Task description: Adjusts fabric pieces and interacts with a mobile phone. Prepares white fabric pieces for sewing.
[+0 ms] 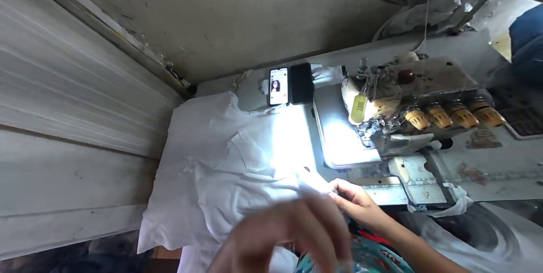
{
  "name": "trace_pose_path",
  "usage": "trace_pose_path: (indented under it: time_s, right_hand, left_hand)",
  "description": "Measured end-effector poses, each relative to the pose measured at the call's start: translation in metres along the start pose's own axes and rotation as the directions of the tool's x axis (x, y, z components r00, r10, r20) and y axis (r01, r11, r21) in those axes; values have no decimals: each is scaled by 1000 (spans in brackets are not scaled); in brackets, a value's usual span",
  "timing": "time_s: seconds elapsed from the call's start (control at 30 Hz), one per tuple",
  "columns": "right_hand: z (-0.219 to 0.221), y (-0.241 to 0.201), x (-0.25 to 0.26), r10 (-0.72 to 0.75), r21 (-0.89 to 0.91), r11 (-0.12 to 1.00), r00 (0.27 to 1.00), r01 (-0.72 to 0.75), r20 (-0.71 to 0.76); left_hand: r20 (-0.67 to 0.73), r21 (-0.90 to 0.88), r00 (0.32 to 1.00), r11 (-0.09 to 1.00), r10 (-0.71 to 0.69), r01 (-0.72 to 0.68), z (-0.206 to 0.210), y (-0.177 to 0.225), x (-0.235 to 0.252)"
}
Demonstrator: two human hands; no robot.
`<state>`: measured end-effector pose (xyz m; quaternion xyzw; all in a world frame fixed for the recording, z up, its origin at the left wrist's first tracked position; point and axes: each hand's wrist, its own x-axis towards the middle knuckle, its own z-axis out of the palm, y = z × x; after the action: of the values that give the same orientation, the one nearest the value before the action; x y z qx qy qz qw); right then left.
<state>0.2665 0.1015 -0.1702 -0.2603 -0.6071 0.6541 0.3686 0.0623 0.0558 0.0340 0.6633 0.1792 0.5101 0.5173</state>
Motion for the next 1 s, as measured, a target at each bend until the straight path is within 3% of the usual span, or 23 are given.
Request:
trace_pose_path:
  time_s: [0.07,0.17,0.33,0.43,0.5,0.6,1.0]
  right_hand:
    - [-4,10,1,-62,-164,985,998,59,-15]
    - [-10,28,4,-198,-492,852,980,182,20]
    - [-16,56,6,-322,-672,673,940,309,110]
    - [-18,57,7,-293,-655,701,951,282,96]
    - [-17,56,7,-284,-655,708,955,266,81]
    - [-16,55,6,-290,-669,696,954,262,72]
    - [-14,57,6,-294,-686,681,954,257,65]
  left_hand:
    - [-171,437,985,893,-35,108,-50,-44,8]
    - [-424,667,899,633,-112,393,-112,-112,25]
    - [-518,772,823,286,-234,568,-168,-190,45]
    - [-621,726,645,-16,-446,687,-179,-203,53]
    - [-661,687,538,-135,-523,714,-175,-196,62]
    - [-668,681,486,-200,-563,704,-173,-193,69]
    - [-687,636,390,-249,-613,730,-176,-195,83]
